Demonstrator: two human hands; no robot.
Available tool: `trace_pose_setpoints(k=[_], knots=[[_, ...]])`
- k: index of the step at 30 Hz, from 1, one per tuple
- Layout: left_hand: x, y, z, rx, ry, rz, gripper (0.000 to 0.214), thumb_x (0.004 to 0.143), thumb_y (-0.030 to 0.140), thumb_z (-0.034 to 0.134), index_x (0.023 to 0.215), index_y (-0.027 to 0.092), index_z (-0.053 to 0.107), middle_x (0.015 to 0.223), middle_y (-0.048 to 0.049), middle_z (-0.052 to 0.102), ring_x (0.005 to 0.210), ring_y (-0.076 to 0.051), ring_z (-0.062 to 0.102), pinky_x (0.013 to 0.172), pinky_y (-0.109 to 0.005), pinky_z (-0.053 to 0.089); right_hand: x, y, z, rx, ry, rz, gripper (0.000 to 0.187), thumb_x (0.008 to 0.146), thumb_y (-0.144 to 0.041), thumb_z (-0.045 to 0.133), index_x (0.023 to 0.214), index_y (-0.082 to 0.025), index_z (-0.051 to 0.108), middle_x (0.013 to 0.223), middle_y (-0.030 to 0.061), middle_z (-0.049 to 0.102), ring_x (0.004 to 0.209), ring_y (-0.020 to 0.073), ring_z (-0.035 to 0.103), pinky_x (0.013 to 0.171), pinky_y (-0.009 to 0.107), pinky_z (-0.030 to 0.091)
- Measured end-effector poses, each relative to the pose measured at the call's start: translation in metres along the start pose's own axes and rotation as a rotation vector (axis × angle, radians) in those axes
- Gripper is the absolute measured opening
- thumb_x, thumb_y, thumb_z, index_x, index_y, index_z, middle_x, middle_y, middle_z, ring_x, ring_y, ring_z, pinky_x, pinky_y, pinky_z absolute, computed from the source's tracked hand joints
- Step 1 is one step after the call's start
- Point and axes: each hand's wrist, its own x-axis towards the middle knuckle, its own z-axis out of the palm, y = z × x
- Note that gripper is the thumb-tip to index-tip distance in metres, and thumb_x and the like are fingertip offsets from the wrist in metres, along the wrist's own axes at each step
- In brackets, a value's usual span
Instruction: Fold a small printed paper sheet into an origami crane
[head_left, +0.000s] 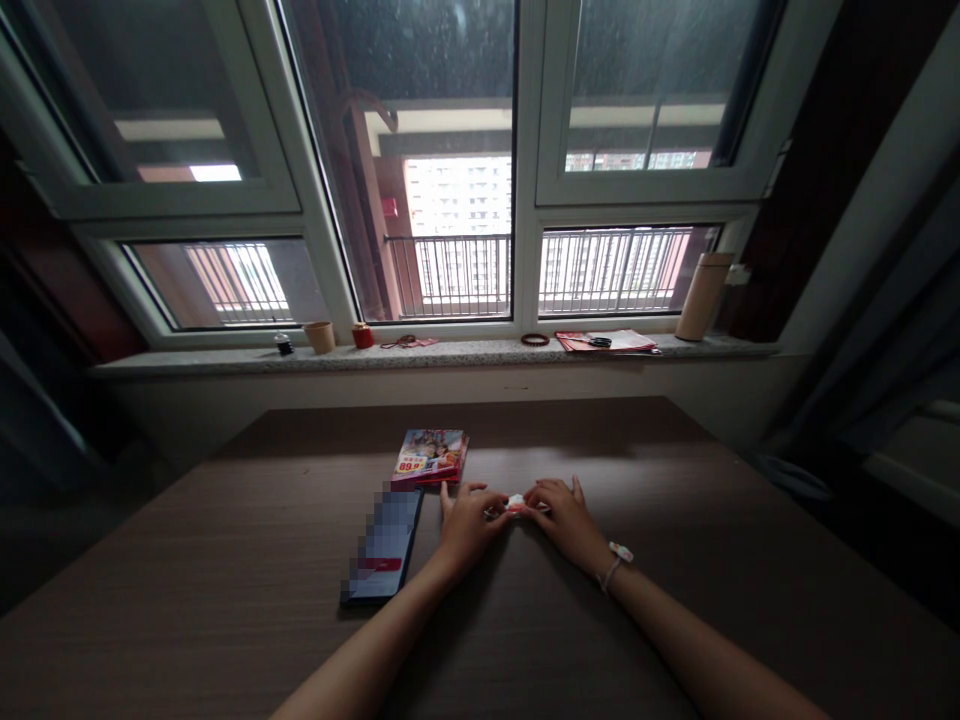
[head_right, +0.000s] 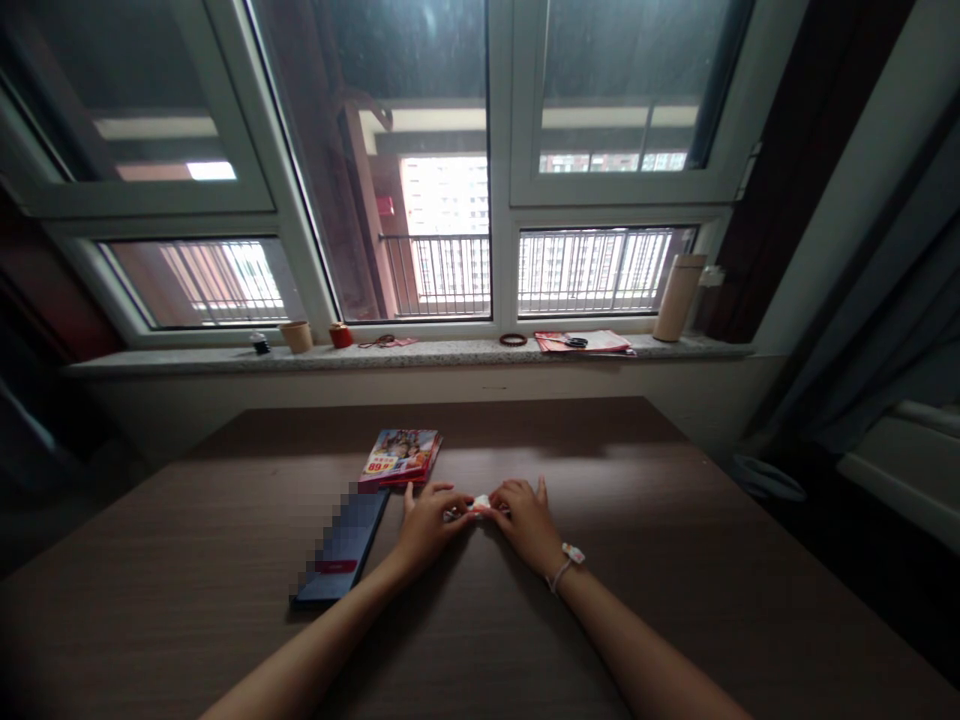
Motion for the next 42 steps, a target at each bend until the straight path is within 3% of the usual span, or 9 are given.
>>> trace_pose_setpoints(k=[10, 21, 27, 42], knots=[[0.001, -0.001, 0.002, 0.026, -0.031, -0.014, 0.016, 0.081, 0.042, 0.063, 0.092, 0.033, 0.07, 0.093, 0.0031, 0.074, 0.116, -0.024, 0.05, 0.109, -0.063, -0.001, -0.006, -0.006, -0.013, -0.072, 0.017, -0.006, 0.019, 0.088, -0.037, 0.053, 0.081, -0.025, 0.067, 0.103, 0.0022, 0.066, 0.12, 0.0248, 0.045, 0.11, 0.06, 0.005], [0.003, 0.009, -0.001, 0.036, -0.037, -0.034, 0.023, 0.083, 0.047, 0.059, 0.078, 0.027, 0.069, 0.101, 0.0001, 0.072, 0.109, -0.024, 0.051, 0.108, -0.063, 0.002, -0.002, -0.002, -0.001, -0.132, 0.04, 0.127, 0.019, 0.086, -0.039, 0.056, 0.081, -0.025, 0.067, 0.108, 0.0043, 0.06, 0.113, 0.0247, 0.046, 0.108, 0.059, 0.016], [0.004, 0.007, 0.003, 0.019, -0.006, -0.043, 0.018, 0.083, 0.044, 0.06, 0.081, 0.028, 0.07, 0.097, 0.0017, 0.072, 0.105, -0.023, 0.052, 0.107, -0.064, 0.005, 0.0, -0.002, 0.0, -0.103, 0.019, 0.184, 0.019, 0.086, -0.041, 0.056, 0.08, -0.025, 0.067, 0.108, 0.0042, 0.059, 0.113, 0.0247, 0.046, 0.107, 0.059, 0.013], [0.003, 0.009, 0.007, 0.051, -0.012, -0.022, 0.019, 0.084, 0.042, 0.058, 0.078, 0.025, 0.065, 0.095, 0.0014, 0.07, 0.102, -0.021, 0.054, 0.107, -0.063, 0.006, -0.002, -0.008, -0.002, -0.132, 0.027, 0.16, 0.016, 0.085, -0.039, 0.056, 0.083, -0.025, 0.064, 0.109, 0.0031, 0.059, 0.112, 0.0237, 0.047, 0.107, 0.059, 0.015]])
